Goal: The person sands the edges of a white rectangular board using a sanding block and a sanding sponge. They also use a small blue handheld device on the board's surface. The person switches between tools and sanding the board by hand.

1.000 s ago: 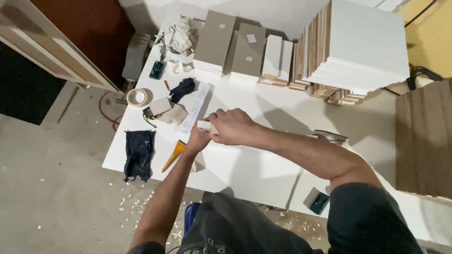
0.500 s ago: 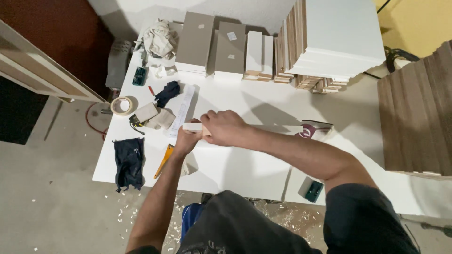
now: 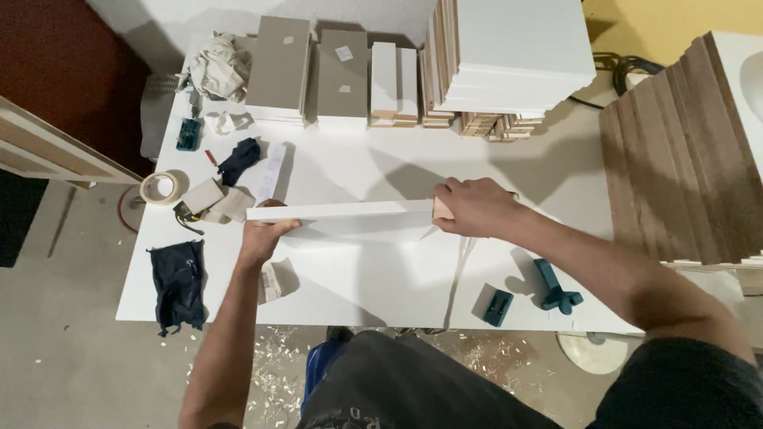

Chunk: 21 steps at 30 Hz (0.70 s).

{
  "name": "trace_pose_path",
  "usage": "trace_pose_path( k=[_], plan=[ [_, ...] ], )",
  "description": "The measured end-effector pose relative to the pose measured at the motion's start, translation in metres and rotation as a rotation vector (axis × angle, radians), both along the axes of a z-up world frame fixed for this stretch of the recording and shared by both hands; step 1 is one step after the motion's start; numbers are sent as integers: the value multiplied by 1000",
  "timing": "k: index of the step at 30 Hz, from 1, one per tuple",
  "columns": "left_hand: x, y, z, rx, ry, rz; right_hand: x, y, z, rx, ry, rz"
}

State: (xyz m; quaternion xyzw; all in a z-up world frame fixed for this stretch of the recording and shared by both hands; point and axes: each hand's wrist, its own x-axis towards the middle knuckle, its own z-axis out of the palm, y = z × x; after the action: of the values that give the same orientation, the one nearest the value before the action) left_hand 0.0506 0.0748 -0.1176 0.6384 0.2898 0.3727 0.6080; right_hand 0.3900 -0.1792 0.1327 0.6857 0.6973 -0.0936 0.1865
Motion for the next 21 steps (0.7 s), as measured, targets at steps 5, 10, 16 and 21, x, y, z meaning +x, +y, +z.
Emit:
trace_pose_path(
  k=[5, 10, 16, 21],
  plan=[
    [-3, -4, 2, 20, 19, 26, 24, -11, 17, -59, -11, -58],
    [-2, 2, -8, 23, 0, 42, 25, 4, 23, -112, 46, -58],
    [1, -2, -10, -13, 28, 81, 5, 42, 9, -181, 59, 16],
    [-4, -15, 22, 35, 127, 84, -48, 100, -7, -177, 172, 129]
  ],
)
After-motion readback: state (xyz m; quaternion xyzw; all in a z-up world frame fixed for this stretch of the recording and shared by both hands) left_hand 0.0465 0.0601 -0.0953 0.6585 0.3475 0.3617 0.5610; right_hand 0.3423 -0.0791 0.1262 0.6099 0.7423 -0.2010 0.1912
